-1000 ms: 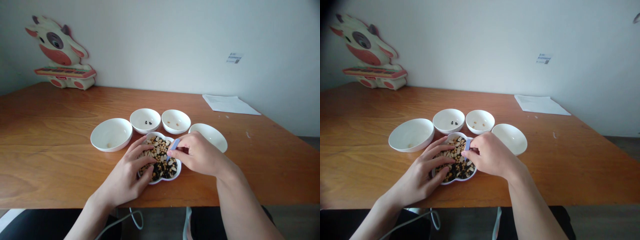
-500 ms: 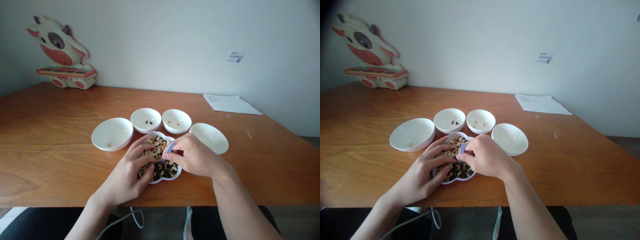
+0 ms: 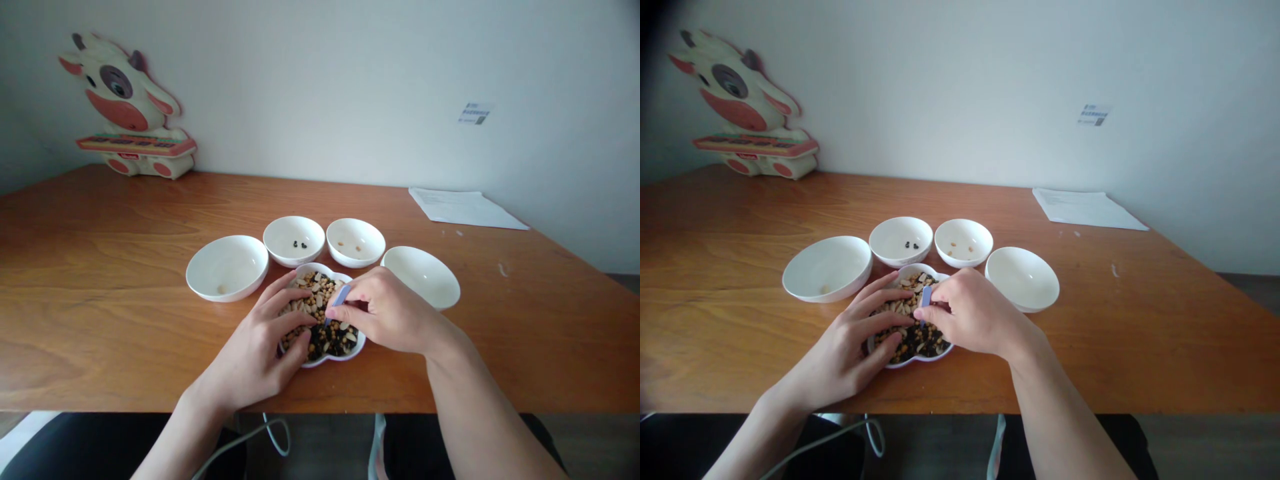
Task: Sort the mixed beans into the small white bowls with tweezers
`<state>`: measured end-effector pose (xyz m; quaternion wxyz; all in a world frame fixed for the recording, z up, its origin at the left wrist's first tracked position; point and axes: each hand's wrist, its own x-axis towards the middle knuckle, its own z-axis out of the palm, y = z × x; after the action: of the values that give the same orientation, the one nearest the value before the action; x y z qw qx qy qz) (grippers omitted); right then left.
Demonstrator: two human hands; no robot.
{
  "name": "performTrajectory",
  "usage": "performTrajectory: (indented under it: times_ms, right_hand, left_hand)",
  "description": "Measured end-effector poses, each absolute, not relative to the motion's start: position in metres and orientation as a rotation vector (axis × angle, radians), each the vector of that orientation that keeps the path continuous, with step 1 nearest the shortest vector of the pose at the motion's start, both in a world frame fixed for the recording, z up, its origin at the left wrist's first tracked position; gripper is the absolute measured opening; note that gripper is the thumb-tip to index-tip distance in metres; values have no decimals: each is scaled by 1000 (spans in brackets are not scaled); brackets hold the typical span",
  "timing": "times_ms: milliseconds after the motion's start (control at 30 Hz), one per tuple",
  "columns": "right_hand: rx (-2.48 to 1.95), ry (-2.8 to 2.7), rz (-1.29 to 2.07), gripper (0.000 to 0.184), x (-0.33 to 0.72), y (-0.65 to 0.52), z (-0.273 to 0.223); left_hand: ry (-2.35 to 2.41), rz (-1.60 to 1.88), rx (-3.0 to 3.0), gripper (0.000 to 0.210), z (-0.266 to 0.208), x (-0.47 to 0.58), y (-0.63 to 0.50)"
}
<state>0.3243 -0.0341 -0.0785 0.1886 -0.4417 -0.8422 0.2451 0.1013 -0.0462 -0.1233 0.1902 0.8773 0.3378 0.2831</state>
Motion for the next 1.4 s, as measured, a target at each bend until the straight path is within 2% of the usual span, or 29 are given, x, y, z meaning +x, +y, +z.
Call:
performTrajectory:
  times_ms: [767, 1400]
  right_hand:
    - [-1291, -2369, 640, 45, 325, -33, -80]
    - [-1287, -2314, 629, 45, 325, -32, -79]
  left_hand:
    - [940, 821, 2478, 26, -124, 102, -45]
    - [939, 819, 2467, 25, -123, 102, -45]
